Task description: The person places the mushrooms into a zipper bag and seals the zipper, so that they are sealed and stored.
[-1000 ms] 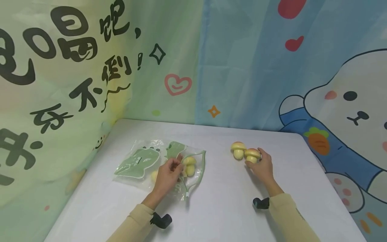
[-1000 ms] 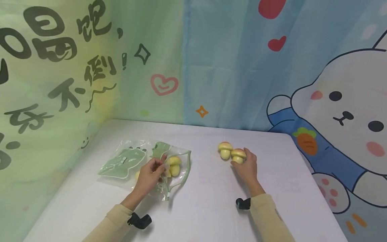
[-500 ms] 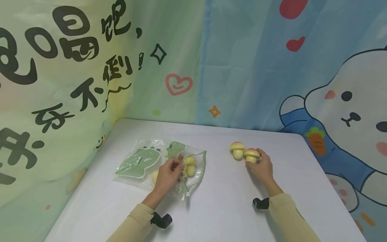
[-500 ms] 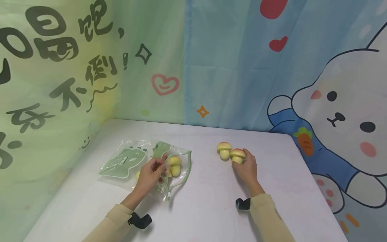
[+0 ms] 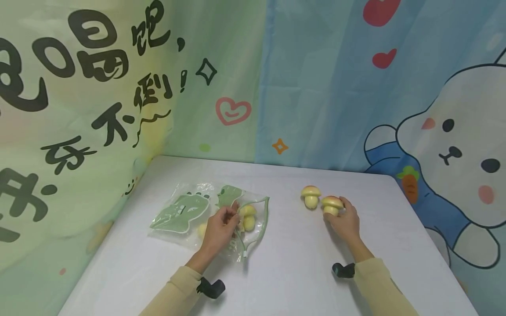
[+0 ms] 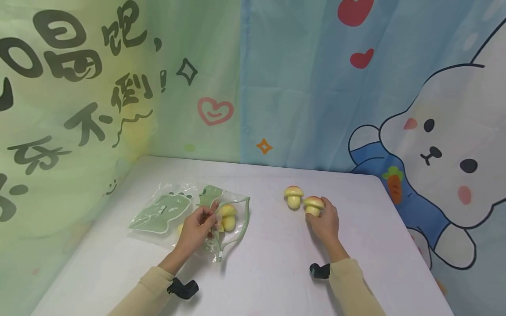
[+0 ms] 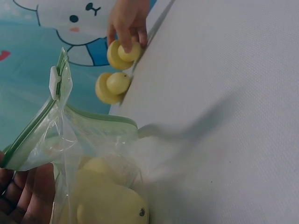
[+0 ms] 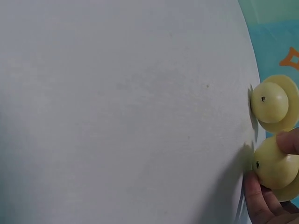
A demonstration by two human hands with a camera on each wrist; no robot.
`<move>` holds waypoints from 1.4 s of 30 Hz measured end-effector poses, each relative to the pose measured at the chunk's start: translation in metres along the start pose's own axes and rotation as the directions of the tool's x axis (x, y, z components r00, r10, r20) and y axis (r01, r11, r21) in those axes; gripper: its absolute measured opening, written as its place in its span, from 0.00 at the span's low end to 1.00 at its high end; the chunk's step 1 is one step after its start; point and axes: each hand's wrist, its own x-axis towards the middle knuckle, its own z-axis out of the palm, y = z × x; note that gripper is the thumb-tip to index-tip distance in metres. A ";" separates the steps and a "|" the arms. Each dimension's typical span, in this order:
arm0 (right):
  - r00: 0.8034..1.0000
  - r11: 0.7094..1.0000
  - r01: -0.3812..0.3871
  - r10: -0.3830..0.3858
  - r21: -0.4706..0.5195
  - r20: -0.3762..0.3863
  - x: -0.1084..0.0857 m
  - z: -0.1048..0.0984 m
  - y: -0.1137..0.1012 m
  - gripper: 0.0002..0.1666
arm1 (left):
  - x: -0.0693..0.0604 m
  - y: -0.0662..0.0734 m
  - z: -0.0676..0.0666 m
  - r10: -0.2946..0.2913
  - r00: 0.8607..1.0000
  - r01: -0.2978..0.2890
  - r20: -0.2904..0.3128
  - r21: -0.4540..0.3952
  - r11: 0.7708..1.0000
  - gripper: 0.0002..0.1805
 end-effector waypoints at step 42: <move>0.937 0.901 0.195 -0.288 0.388 0.198 -0.121 0.098 -0.084 0.45 | -0.006 -0.003 0.008 0.013 1.000 -0.013 -0.007 -0.007 1.000 0.03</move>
